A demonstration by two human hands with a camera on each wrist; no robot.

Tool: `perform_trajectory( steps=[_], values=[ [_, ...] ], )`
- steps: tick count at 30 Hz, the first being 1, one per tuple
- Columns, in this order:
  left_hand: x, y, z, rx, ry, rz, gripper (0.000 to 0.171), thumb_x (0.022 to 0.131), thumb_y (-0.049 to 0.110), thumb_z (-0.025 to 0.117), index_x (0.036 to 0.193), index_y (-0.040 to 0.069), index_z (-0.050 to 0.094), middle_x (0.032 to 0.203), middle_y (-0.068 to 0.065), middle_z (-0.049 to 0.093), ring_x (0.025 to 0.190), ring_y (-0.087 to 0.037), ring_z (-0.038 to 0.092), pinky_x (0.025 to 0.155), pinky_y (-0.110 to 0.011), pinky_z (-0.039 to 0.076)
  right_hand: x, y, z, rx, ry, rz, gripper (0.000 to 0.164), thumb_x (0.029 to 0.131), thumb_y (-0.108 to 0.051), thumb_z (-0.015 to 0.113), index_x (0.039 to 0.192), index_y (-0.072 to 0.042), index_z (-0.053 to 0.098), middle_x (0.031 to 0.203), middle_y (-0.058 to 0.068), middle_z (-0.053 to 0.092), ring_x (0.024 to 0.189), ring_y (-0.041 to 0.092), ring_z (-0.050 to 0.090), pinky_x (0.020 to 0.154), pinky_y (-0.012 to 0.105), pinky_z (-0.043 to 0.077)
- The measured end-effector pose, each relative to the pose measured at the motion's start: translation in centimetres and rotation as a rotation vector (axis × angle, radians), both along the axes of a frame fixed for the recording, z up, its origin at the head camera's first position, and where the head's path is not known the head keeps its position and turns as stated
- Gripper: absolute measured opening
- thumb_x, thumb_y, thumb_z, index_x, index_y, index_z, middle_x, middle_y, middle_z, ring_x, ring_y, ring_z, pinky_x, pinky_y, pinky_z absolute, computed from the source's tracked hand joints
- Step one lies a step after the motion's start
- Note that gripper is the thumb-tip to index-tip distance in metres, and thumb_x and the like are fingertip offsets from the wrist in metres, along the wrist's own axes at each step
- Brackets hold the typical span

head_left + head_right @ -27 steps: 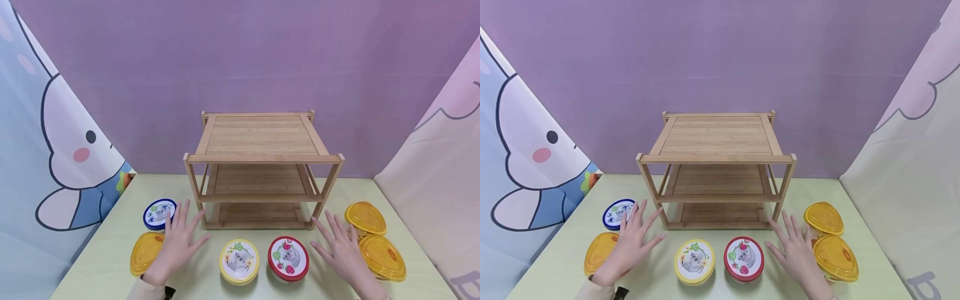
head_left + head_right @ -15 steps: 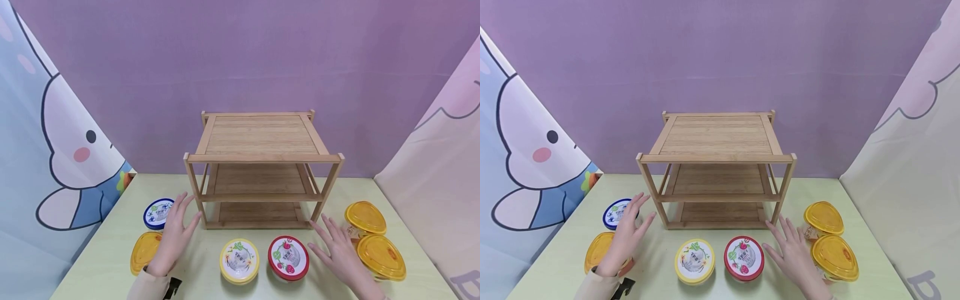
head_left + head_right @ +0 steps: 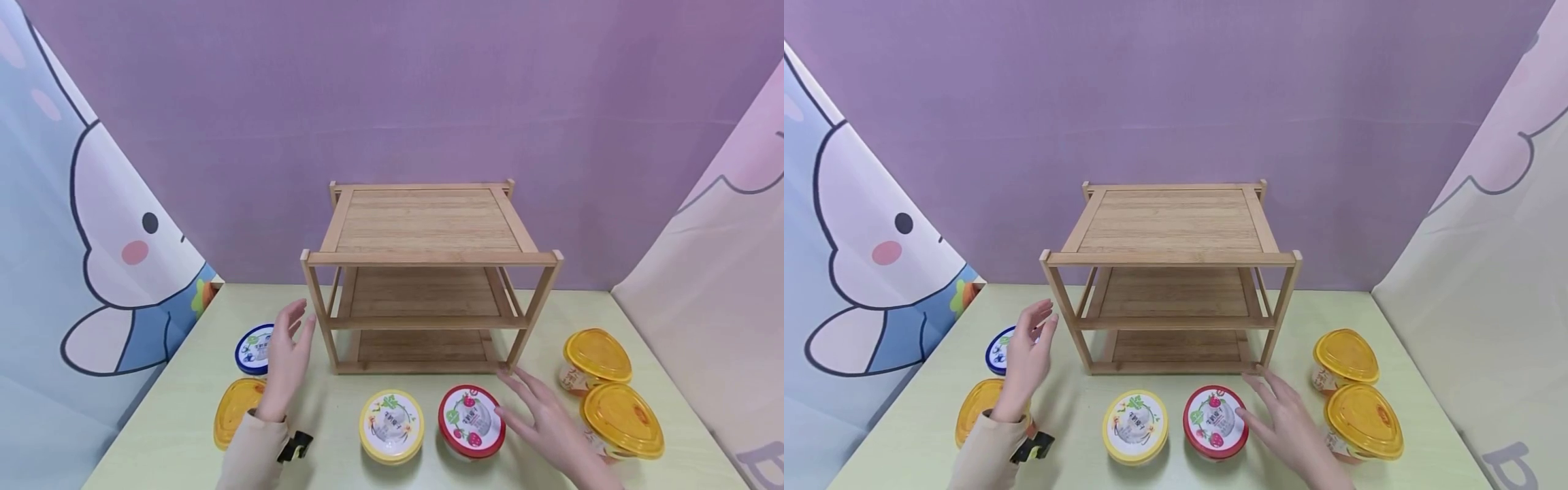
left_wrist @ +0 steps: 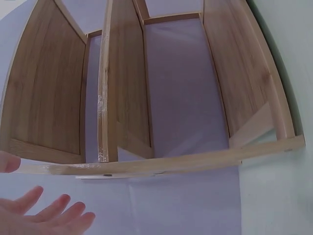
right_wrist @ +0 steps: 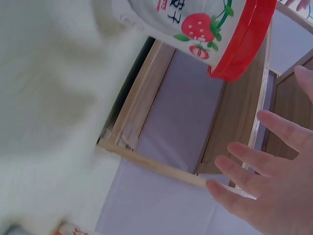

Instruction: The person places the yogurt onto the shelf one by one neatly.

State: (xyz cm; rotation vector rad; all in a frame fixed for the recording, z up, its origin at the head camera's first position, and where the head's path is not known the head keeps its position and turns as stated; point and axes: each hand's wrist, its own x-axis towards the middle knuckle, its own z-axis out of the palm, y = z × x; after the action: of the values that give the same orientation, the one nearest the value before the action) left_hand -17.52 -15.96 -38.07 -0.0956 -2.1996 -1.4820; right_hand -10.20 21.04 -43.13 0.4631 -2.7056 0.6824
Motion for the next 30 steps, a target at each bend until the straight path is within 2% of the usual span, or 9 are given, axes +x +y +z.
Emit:
perform_trajectory(
  steps=[4, 9, 15, 21, 30],
  values=[
    [-0.9, 0.1, 0.0, 0.077, -0.002, -0.016, 0.037, 0.091, 0.015, 0.048, 0.123, -0.002, 0.041, 0.123, -0.019, 0.046, 0.114, -0.029, 0.043, 0.095, -0.043, 0.034, 0.0, -0.3, 0.0, -0.072, -0.020, 0.046, 0.046, 0.077, -0.029, 0.067, 0.119, -0.013, 0.054, 0.126, 0.014, 0.046, 0.111, 0.036, 0.045, 0.080, 0.056, 0.039],
    [-1.7, 0.2, 0.1, 0.120, -0.005, -0.044, 0.040, 0.093, 0.020, 0.044, 0.127, -0.001, 0.037, 0.124, -0.017, 0.044, 0.116, -0.028, 0.042, 0.096, -0.040, 0.033, -0.1, -0.6, -0.2, -0.121, -0.036, 0.103, 0.046, 0.077, -0.029, 0.068, 0.119, -0.014, 0.055, 0.126, 0.011, 0.047, 0.112, 0.034, 0.045, 0.081, 0.054, 0.040],
    [-2.5, 0.1, 0.1, 0.142, 0.006, -0.102, 0.038, 0.095, 0.016, 0.040, 0.129, -0.002, 0.035, 0.126, -0.019, 0.042, 0.119, -0.030, 0.039, 0.099, -0.040, 0.029, -0.1, -1.0, -0.2, -0.109, -0.053, 0.150, 0.047, 0.074, -0.031, 0.070, 0.117, -0.016, 0.056, 0.125, 0.008, 0.049, 0.112, 0.032, 0.046, 0.082, 0.051, 0.041],
    [-2.9, 0.0, 0.2, 0.145, -0.018, -0.133, 0.038, 0.096, 0.015, 0.036, 0.129, -0.004, 0.034, 0.127, -0.023, 0.041, 0.122, -0.030, 0.035, 0.101, -0.038, 0.027, -0.2, -1.3, -0.3, -0.101, -0.085, 0.186, 0.050, 0.073, -0.036, 0.070, 0.117, -0.017, 0.056, 0.126, 0.008, 0.049, 0.112, 0.031, 0.046, 0.082, 0.051, 0.041],
    [-3.2, 0.2, 0.1, 0.195, 0.003, -0.208, 0.035, 0.097, 0.016, 0.034, 0.124, -0.004, 0.039, 0.120, -0.022, 0.049, 0.111, -0.032, 0.047, 0.095, -0.037, 0.034, -0.2, -1.6, -0.7, -0.095, -0.118, 0.229, 0.054, 0.072, -0.040, 0.070, 0.119, -0.018, 0.055, 0.128, 0.010, 0.047, 0.114, 0.032, 0.045, 0.082, 0.051, 0.041]
  ],
)
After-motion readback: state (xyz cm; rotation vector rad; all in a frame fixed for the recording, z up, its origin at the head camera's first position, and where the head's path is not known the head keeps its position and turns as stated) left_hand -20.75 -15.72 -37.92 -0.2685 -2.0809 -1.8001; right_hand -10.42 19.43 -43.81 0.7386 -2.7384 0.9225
